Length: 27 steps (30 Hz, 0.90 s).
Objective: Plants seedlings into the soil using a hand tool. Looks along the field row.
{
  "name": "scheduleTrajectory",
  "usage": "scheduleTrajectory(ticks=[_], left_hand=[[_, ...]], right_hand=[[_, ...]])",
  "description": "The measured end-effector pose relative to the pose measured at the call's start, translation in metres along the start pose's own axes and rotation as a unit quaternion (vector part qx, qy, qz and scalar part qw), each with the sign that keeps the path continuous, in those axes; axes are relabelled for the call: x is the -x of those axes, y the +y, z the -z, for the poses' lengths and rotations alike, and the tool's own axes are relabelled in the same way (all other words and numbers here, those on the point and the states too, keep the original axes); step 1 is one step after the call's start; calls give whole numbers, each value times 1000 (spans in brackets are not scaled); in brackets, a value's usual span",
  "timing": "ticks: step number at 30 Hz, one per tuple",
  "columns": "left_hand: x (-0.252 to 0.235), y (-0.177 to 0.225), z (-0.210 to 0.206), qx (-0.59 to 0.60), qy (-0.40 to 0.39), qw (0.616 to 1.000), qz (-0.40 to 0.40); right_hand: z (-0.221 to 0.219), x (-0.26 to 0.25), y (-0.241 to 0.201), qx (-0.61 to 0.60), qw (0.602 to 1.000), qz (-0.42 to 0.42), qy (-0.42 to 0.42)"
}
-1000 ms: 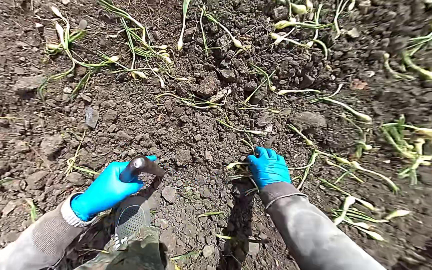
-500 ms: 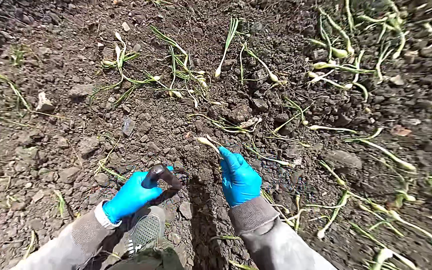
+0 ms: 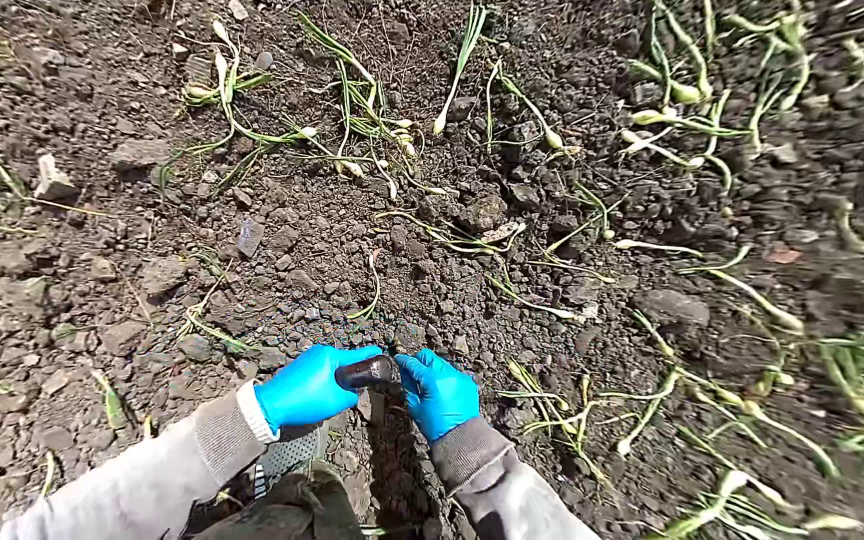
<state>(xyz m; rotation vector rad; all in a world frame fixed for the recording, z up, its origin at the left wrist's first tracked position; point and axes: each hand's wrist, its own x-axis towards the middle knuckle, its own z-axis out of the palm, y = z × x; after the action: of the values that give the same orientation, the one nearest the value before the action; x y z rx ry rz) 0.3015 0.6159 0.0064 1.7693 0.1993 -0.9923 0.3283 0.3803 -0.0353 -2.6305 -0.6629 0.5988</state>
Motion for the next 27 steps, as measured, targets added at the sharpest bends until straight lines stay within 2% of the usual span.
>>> scheduleTrajectory(ticks=[2,3,5,6,7,9,10,12,14,15,17,19,20,22,24,25,27], left_hand=[[18,0,9,48,54,997,-17],[29,3,18,69,78,994,-35],[55,5,36,90,119,983,-104],[69,4,44,90,135,976,-147],[80,2,48,73,149,970,-179],[86,-7,50,49,182,964,-189],[82,-14,48,57,198,964,-169],[76,-28,46,113,216,963,-112],[77,-28,54,166,253,950,-74],[82,-24,61,184,272,941,-77],[90,-14,75,221,280,921,-157],[87,-4,82,230,278,898,-250],[81,1,84,218,258,899,-278],[60,12,88,148,227,930,-250],[36,16,93,72,163,973,-144],[29,20,98,45,121,986,-108],[32,38,115,28,88,992,-85]], right_hand=[[-18,-17,-15,8,988,-53,-147],[-29,-24,-17,17,978,-73,-195],[-44,-28,-19,43,969,-75,-229],[-47,-25,-19,58,976,-50,-204],[-49,-19,-17,67,988,-10,-142],[-45,-21,-12,69,996,49,10],[-37,-31,-12,68,996,40,50],[-18,-63,-20,70,996,-46,42],[-5,-105,-31,66,988,-137,-39],[-2,-121,-35,65,983,-157,-73],[-5,-136,-36,79,983,-143,-88],[-8,-128,-30,84,988,-108,-69],[-9,-119,-26,80,991,-98,-51],[-6,-97,-15,60,995,-75,27],[-1,-81,-3,38,994,-49,86],[-1,-75,4,32,994,-27,105],[0,-66,13,23,994,5,106]])
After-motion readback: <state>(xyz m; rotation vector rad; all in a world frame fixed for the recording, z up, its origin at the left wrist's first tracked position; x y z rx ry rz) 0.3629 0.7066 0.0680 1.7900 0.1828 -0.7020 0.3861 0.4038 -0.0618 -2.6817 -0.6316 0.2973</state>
